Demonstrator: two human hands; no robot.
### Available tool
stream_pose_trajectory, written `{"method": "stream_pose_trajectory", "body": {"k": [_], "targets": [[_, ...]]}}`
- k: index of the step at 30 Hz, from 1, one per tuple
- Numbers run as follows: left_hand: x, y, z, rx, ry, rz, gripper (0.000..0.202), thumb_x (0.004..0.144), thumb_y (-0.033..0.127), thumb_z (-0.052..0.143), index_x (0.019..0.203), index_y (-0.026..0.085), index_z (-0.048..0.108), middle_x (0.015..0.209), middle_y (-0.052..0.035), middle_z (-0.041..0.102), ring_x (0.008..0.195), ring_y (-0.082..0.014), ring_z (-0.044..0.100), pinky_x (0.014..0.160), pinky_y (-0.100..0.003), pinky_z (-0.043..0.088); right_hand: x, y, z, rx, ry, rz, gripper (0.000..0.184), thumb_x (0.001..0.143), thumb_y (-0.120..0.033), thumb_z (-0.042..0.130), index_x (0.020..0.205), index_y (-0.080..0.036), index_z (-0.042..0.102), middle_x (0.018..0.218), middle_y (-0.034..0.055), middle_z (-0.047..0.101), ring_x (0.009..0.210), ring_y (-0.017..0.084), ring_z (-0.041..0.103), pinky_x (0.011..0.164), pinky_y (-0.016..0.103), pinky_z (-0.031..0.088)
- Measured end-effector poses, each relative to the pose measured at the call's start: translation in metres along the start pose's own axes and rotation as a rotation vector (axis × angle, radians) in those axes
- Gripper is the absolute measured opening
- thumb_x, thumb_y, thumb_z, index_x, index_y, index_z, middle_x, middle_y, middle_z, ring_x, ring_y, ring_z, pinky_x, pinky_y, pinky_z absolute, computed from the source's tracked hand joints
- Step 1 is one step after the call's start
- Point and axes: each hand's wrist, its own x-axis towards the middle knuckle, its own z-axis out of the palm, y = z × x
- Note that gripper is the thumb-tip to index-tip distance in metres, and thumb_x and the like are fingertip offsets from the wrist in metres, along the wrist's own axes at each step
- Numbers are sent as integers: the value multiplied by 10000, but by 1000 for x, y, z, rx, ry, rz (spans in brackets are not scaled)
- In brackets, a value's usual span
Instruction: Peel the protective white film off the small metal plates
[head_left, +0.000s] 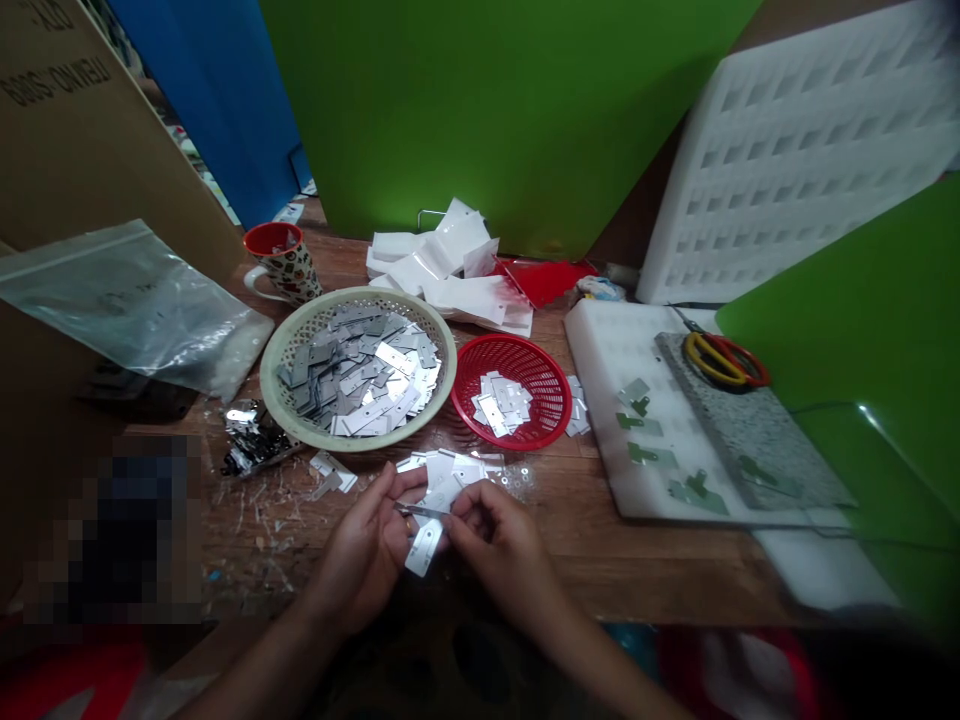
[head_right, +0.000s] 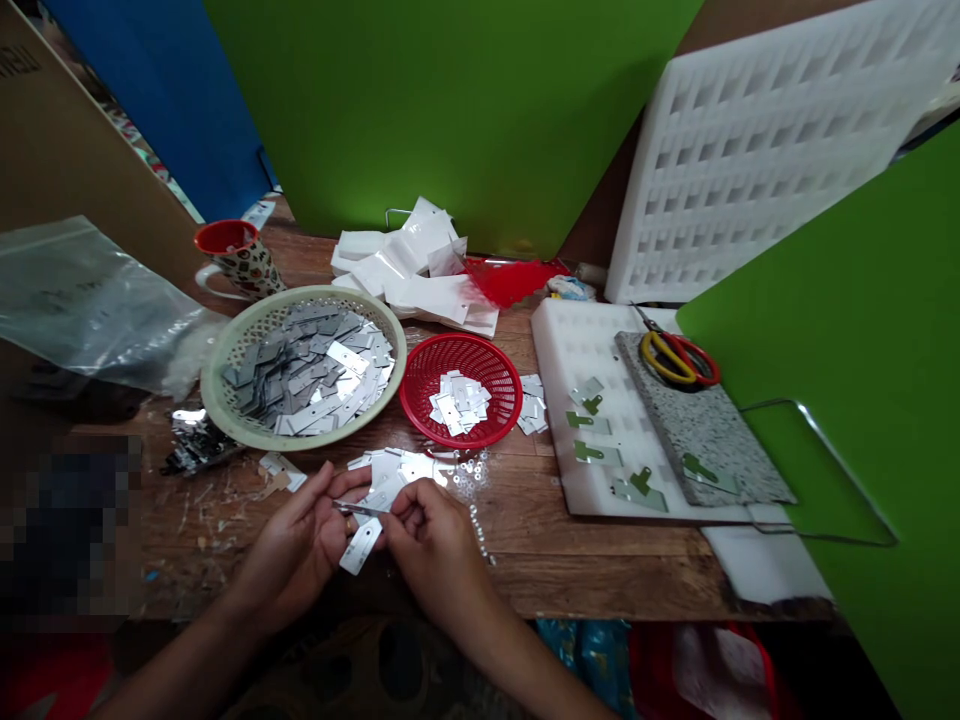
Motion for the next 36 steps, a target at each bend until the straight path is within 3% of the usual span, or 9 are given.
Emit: {"method": "stream_pose_trajectory", "body": {"k": [5,7,13,16,23,29,32,36], "targets": [[2,1,-4,15,30,7,388,960,359,377,1170,90,562,1054,-174,672,811,-238,692,681,-379,583,2,-7,-12,389,-78,218,227,695,-311,725,693,-182,538,552,-27,620,471,89,509,462,193,376],[2,1,-5,19,37,8,385,958,360,382,1166,90,562,1077,-180,667,852,-253,690,693,-395,587,5,-13,-26,469,-37,186,253,684,-311,754,695,-181,538,534,-39,610,465,86,532,475,190,408],[2,1,-7,34,47,14,387,946,370,413,1170,92,561,1157,-199,641,955,-303,675,725,-443,590,19,-31,-64,505,306,-50,244,697,-273,788,751,-187,566,618,-38,641,536,101,623,538,200,506],[0,2,-8,35,51,19,393,945,369,416,1182,89,558,1170,-205,637,980,-312,669,742,-460,588,17,-25,-57,436,317,-42,266,690,-303,791,763,-191,560,634,-33,636,542,113,633,530,210,512],[1,6,-18,65,123,72,270,910,252,500,1126,120,594,1144,-164,663,973,-277,680,758,-413,595,4,25,-20,343,153,51,232,788,-372,674,816,-204,516,612,-33,596,557,137,619,541,244,493],[1,-1,-17,120,140,94,217,869,190,561,1072,134,612,1152,-145,656,964,-277,678,748,-404,595,5,17,-18,-137,218,-199,94,840,-280,597,839,-195,636,835,36,609,678,143,555,602,252,452],[-1,-6,-11,113,96,81,214,864,181,572,1066,126,615,1136,-143,659,954,-259,675,751,-372,593,9,11,-11,-112,135,-140,131,791,-289,656,881,-195,661,807,21,608,641,132,530,566,238,433],[-1,-6,-10,107,66,56,225,872,191,566,1080,122,616,1120,-147,666,888,-241,686,728,-368,593,12,9,-7,107,35,27,181,741,-336,688,736,-169,619,609,-30,532,543,102,445,497,211,354]]}}
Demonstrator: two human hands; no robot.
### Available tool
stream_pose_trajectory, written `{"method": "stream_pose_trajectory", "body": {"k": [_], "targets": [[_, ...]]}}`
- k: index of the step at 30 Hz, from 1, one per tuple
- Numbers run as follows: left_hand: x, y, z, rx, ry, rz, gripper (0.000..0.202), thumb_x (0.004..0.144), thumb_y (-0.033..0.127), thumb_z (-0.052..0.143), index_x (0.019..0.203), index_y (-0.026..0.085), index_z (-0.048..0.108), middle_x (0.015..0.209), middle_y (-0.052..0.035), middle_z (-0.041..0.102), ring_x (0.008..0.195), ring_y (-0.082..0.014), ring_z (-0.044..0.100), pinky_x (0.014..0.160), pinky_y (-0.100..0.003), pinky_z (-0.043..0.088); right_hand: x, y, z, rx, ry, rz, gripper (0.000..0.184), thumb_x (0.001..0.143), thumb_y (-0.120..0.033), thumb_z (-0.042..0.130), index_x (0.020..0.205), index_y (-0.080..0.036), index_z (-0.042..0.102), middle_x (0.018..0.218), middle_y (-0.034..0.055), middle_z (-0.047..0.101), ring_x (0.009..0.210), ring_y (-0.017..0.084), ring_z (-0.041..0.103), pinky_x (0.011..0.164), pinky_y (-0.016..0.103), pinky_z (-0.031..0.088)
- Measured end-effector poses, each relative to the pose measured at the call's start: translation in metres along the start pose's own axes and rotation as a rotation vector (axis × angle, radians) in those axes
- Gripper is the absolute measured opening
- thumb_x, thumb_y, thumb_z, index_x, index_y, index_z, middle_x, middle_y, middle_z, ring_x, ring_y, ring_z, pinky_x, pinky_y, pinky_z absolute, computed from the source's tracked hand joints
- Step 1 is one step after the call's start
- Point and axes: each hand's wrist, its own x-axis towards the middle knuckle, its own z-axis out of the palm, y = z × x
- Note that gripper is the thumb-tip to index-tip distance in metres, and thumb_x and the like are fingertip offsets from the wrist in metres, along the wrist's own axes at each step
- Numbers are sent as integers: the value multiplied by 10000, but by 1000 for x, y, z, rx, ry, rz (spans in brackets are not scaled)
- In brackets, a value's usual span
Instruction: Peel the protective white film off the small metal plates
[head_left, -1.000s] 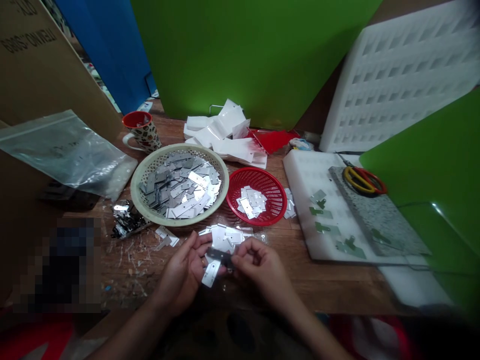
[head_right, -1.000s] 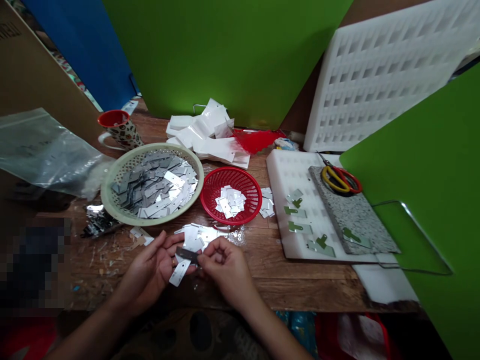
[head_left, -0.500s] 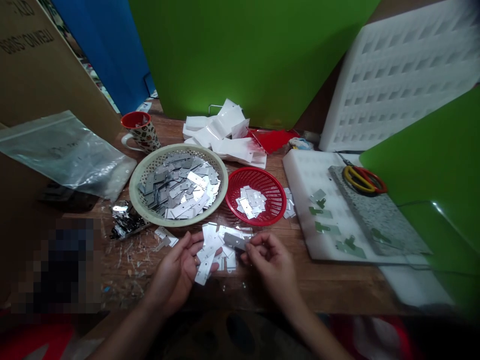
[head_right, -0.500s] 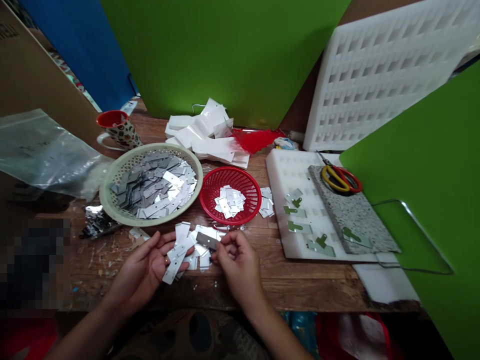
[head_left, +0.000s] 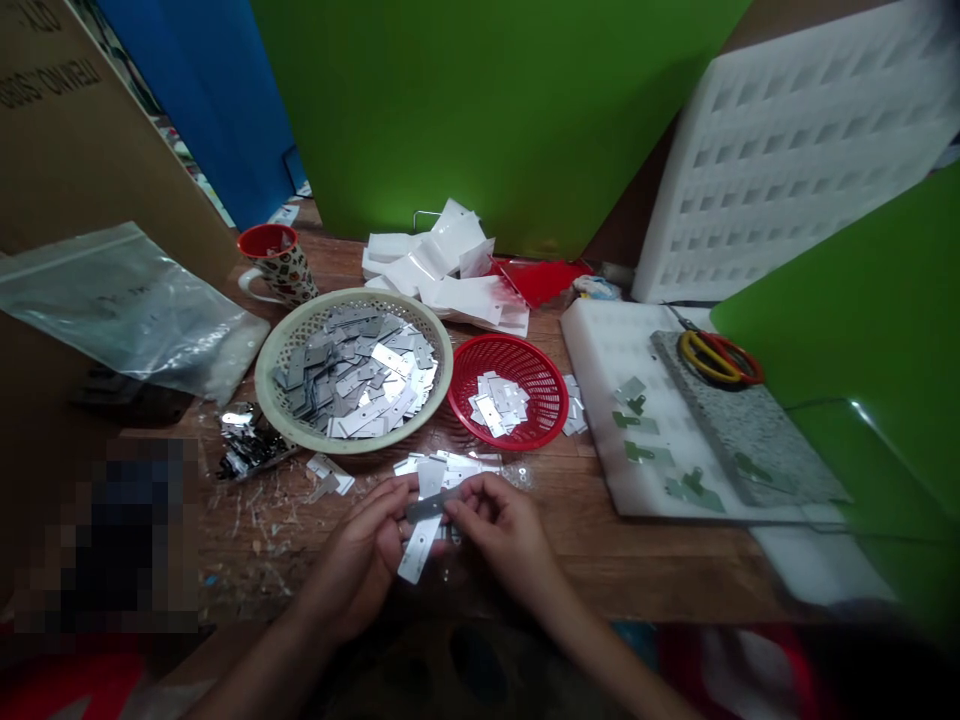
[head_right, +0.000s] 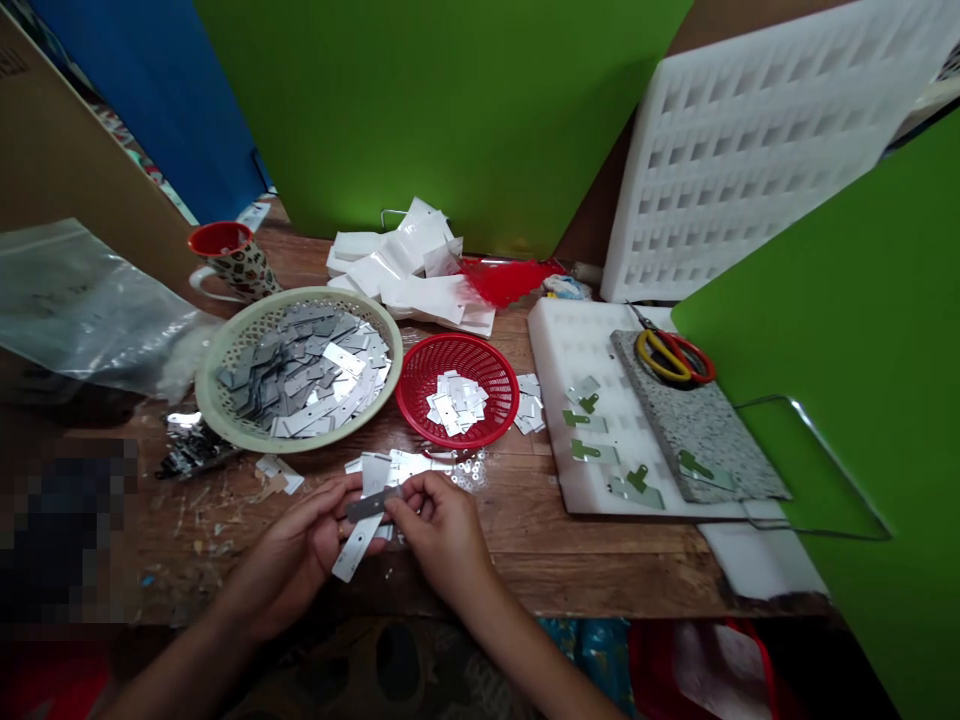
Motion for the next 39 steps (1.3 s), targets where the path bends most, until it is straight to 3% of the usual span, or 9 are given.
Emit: {"method": "stream_pose_trajectory", "body": {"k": [4,9,13,17,23,29,33,36,39], "targets": [[2,5,-7,4,10,41,217,870,190,568,1067,116,620,1120,-158,669,888,-251,687,727,-386,594,-2,-5,-13,222,-25,143,316,705,-455,721,709,-162,604,530,-60,460,470,74,343,448,203,242],[5,6,-11,38,77,42,236,834,165,619,1068,135,611,1125,-149,673,948,-266,683,725,-373,598,-1,-1,-32,187,67,145,338,739,-485,697,696,-162,606,504,-61,450,443,71,332,437,203,244],[5,2,-9,66,98,29,256,798,153,666,1048,145,611,1062,-130,696,929,-257,695,701,-332,600,2,8,-33,-86,131,-72,269,792,-418,656,871,-162,681,732,33,613,628,150,528,570,260,431],[3,-2,-6,103,61,-18,245,815,181,656,1053,149,606,998,-121,711,870,-236,708,670,-305,596,3,7,-23,-248,157,-235,257,842,-347,612,1033,-191,682,844,57,620,756,180,576,682,294,475],[0,-5,-1,158,-15,-100,205,850,233,621,1038,151,611,972,-121,715,840,-227,710,654,-303,583,9,-6,-8,105,-16,19,260,749,-398,699,837,-157,656,641,-9,596,563,122,539,512,230,426],[1,-3,-2,155,-24,-79,227,847,239,620,1051,141,626,974,-130,714,838,-237,709,667,-324,586,-1,-19,-18,370,-84,104,223,755,-377,719,793,-174,633,586,-32,626,432,74,528,413,178,405],[3,0,-3,126,-23,-56,235,832,214,635,1056,143,643,999,-121,712,762,-201,702,659,-319,592,-15,-23,-28,164,-68,-185,66,796,-260,684,839,-213,699,754,31,745,673,172,708,609,285,579],[3,2,-4,116,-29,-31,230,828,209,641,1049,144,654,1007,-115,710,700,-166,686,630,-291,589,-21,-18,-33,-143,-50,-536,212,811,-135,650,933,-284,738,903,12,764,807,178,725,733,306,597],[2,3,-5,108,-42,-20,231,835,202,635,1057,142,652,986,-110,713,673,-149,676,620,-276,586,-22,-8,-33,-247,-52,-664,306,815,-94,641,1014,-311,722,948,-2,761,802,165,730,727,288,606]]}}
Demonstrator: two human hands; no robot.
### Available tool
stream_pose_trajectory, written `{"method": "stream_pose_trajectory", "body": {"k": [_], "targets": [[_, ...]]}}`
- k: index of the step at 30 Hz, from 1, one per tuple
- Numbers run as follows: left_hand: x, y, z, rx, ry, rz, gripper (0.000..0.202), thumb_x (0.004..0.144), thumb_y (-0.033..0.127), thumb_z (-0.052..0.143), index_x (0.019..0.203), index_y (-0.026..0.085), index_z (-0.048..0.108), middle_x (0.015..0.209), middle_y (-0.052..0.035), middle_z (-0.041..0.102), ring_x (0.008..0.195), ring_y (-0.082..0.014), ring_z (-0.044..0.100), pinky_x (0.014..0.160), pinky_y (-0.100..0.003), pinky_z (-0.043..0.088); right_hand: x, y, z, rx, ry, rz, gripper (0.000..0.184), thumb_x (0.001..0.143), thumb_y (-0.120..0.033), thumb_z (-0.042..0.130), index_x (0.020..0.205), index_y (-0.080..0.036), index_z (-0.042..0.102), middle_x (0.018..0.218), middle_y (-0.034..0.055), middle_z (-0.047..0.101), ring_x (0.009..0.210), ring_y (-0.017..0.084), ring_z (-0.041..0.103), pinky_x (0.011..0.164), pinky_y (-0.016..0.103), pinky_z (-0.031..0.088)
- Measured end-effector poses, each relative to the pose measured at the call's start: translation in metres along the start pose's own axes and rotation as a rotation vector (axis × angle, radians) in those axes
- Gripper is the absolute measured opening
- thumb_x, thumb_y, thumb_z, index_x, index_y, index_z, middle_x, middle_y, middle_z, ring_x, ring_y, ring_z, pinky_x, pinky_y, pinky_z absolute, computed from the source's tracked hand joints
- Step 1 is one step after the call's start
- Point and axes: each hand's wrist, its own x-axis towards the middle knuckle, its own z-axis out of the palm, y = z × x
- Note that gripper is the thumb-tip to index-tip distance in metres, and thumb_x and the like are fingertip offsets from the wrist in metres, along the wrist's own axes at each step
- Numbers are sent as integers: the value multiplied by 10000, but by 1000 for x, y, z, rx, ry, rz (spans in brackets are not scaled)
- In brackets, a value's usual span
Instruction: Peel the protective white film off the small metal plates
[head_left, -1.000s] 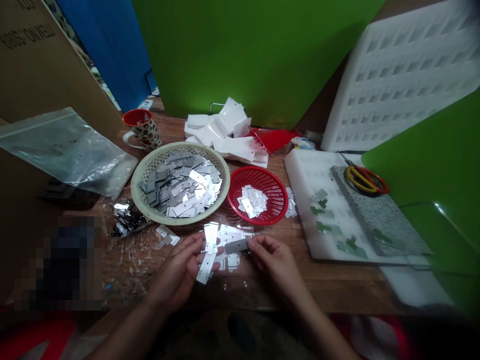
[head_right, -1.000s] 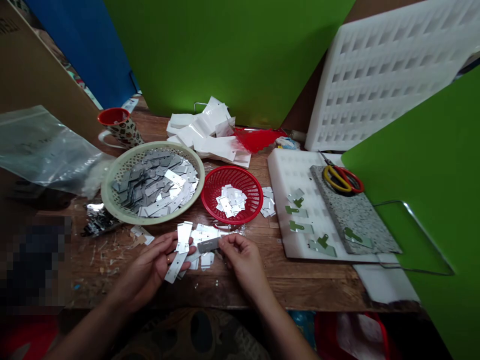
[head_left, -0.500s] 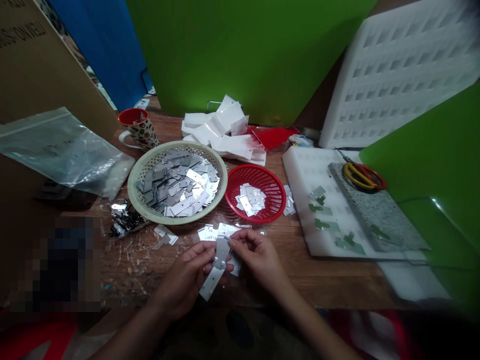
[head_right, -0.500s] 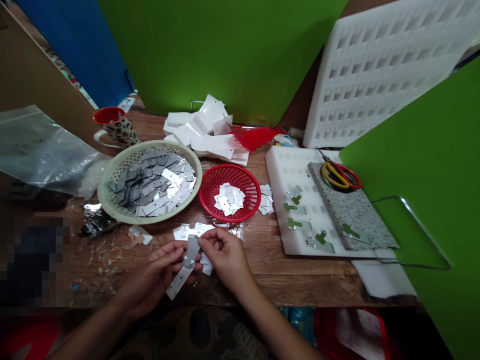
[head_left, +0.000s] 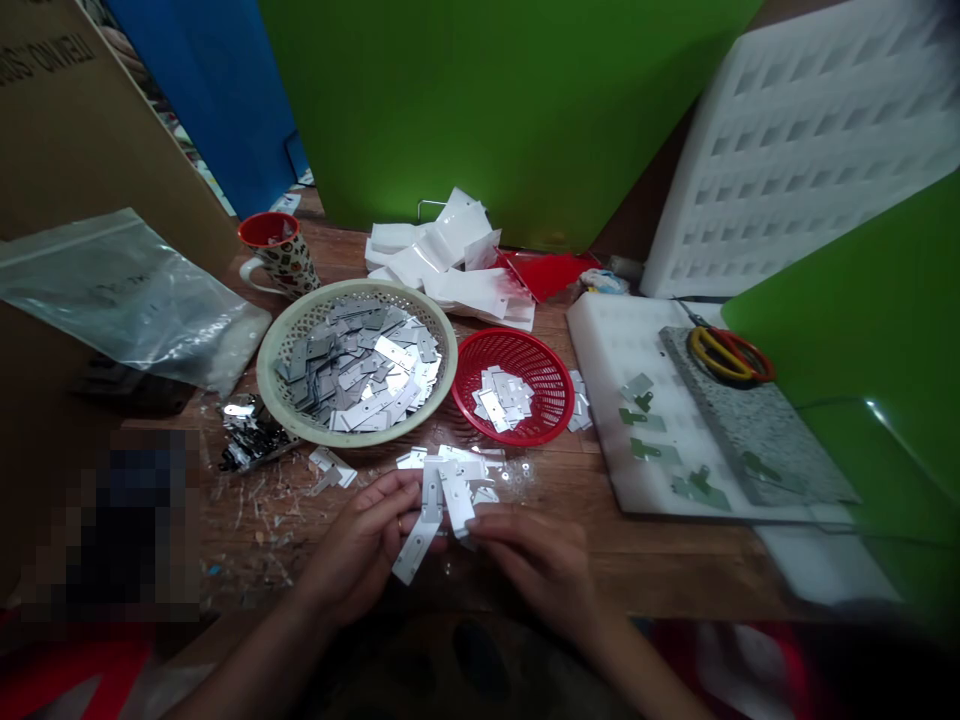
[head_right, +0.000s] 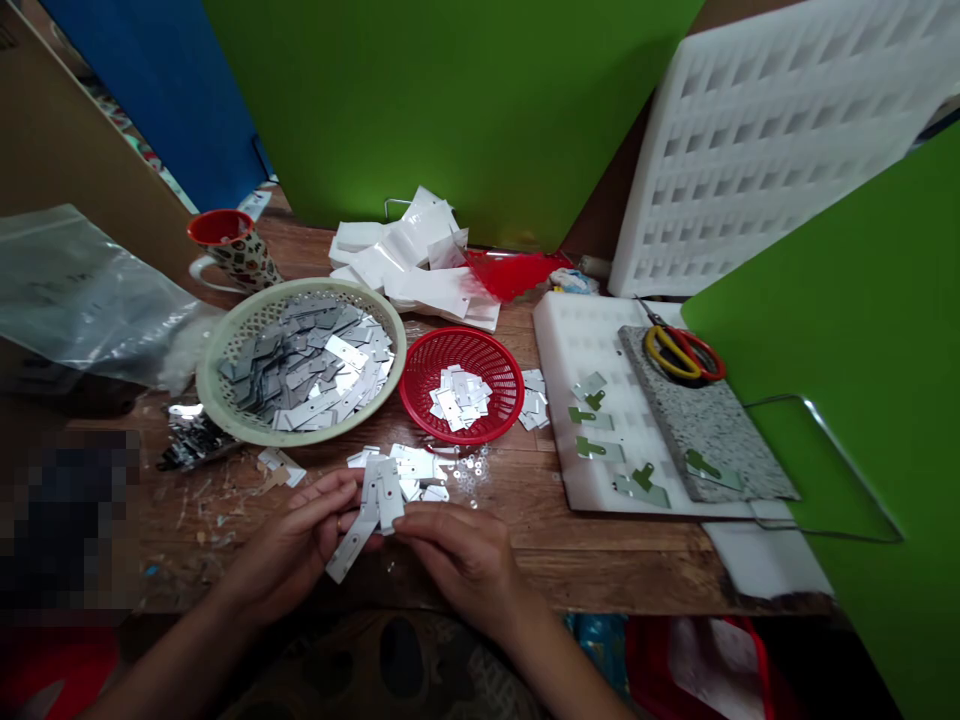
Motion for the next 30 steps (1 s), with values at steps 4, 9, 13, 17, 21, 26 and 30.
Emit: {"method": "stream_pose_trajectory", "body": {"k": [4,9,13,17,21,26,30], "targets": [[-2,2,0,14,-8,13,208,850,182,612,1051,137,641,982,-115,713,674,-148,679,612,-269,583,-4,6,5,-4,39,30,258,824,-105,633,968,-294,733,889,-2,767,774,169,732,707,294,613],[-4,3,-1,15,18,17,194,865,199,592,1045,131,621,1018,-148,707,876,-253,701,714,-356,591,9,3,-2,4,201,136,169,792,-144,674,874,-274,744,823,6,764,740,182,723,692,320,614],[-6,4,-2,-17,12,2,201,877,233,577,1042,125,616,1032,-166,702,921,-297,694,753,-418,583,24,0,-11,184,427,326,217,830,-206,652,1038,-254,694,916,33,750,814,186,716,762,355,599],[-8,5,2,-17,-10,-44,220,879,255,575,1052,125,618,1057,-169,694,925,-308,692,753,-432,579,31,1,-7,196,270,410,264,848,-265,636,1106,-221,672,941,62,725,782,178,689,728,340,573],[-9,6,7,8,-73,-91,261,897,267,544,1107,126,610,1083,-170,682,927,-300,688,714,-400,579,36,6,9,156,21,481,315,829,-320,641,1114,-190,673,885,59,698,761,172,642,679,307,528],[-10,5,7,14,-130,-138,263,907,287,527,1092,126,622,1067,-162,680,920,-282,681,712,-373,564,43,5,16,442,-36,645,174,793,-328,681,845,-162,694,704,3,664,607,106,581,548,213,446],[-9,3,1,60,-104,-142,228,868,250,594,1066,144,633,1007,-124,690,830,-209,677,699,-321,554,39,0,4,712,-56,680,159,777,-325,715,862,-192,696,589,-43,624,459,57,512,449,169,389]]}}
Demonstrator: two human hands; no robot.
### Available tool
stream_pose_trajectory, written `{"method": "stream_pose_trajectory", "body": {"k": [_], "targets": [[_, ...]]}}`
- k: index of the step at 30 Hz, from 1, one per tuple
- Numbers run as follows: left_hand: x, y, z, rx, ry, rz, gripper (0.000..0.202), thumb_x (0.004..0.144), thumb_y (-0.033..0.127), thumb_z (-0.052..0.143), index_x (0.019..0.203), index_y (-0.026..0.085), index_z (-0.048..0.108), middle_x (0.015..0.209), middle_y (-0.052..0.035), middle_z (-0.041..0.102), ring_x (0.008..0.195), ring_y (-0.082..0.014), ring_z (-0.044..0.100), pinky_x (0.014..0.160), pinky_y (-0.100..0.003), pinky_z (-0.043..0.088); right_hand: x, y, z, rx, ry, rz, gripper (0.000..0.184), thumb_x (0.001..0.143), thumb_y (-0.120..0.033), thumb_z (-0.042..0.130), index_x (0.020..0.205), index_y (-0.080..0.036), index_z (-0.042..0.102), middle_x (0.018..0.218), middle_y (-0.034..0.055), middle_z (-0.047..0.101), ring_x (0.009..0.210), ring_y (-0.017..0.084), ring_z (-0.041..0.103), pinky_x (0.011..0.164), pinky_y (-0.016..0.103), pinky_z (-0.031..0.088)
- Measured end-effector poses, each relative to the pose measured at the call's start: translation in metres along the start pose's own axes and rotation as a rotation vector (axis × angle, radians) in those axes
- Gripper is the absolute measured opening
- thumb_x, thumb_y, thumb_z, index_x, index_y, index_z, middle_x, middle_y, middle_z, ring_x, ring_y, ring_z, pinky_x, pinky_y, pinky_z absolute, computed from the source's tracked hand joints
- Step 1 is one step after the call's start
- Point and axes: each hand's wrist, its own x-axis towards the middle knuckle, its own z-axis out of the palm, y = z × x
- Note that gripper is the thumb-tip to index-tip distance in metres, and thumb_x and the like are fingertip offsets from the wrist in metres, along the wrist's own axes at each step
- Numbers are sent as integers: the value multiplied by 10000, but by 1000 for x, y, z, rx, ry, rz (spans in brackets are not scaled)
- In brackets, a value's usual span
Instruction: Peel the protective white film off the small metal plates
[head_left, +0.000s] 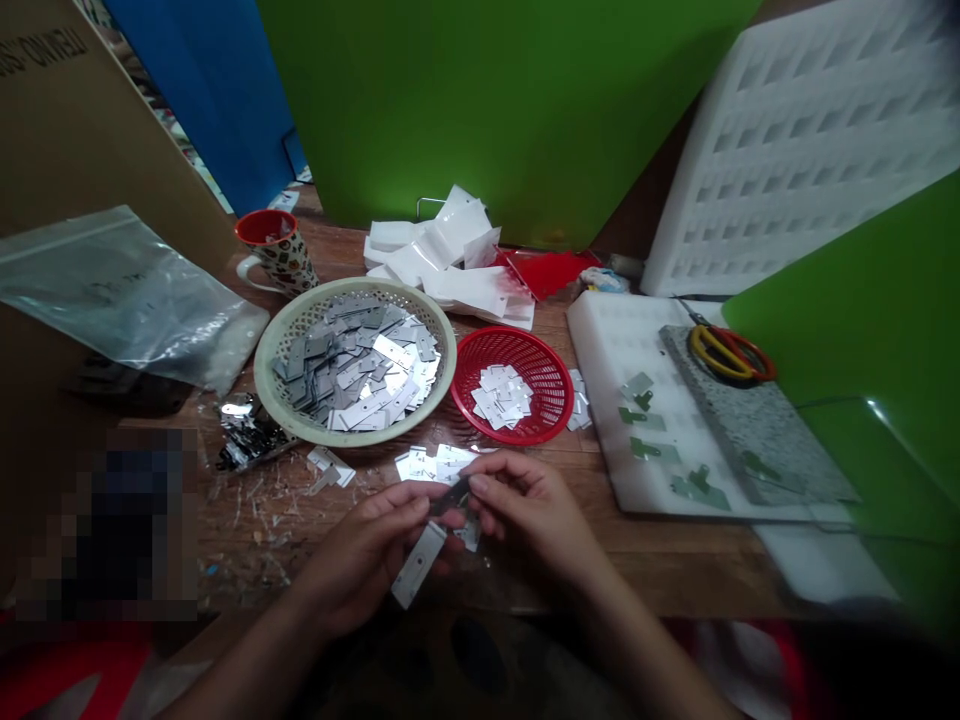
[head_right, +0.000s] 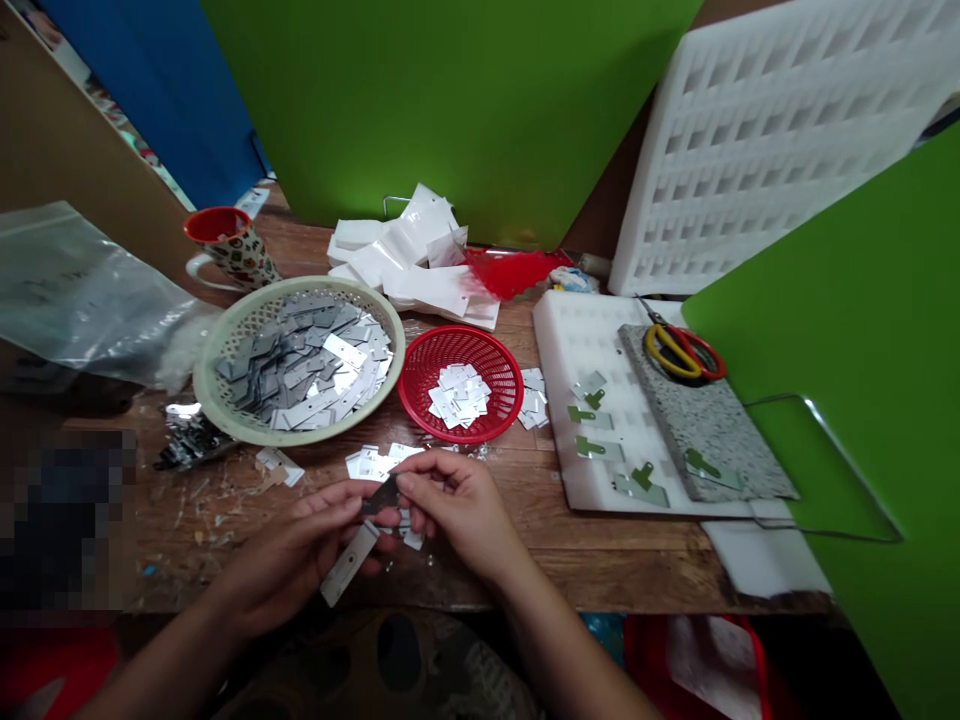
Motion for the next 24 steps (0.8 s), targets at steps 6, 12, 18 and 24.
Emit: {"method": "stream_pose_trajectory", "body": {"k": [6,12,18,24], "targets": [[3,0,-3,30,77,83,168,786,158,685,951,153,658,757,-29,669,645,-78,604,609,-163,488,-16,0,-18,-25,-117,48,107,751,-236,746,853,-203,738,764,11,715,697,95,650,678,211,498],[5,0,2,13,144,122,260,766,155,698,1022,166,656,746,-15,658,634,-83,609,598,-162,483,-16,8,-21,-209,-6,-1,101,765,-265,711,849,-217,738,776,7,713,710,113,636,674,234,499],[4,-2,2,18,184,145,327,759,149,703,1080,170,648,888,-49,669,749,-115,620,673,-211,512,-13,12,-18,-304,54,-70,90,756,-251,693,830,-208,723,814,12,706,738,125,627,669,239,495],[3,-1,4,3,179,148,308,764,158,705,1069,159,663,855,-51,662,744,-114,602,657,-204,509,-12,13,-15,-183,86,1,145,714,-274,726,823,-189,683,695,-16,671,645,109,631,619,220,496]]}}
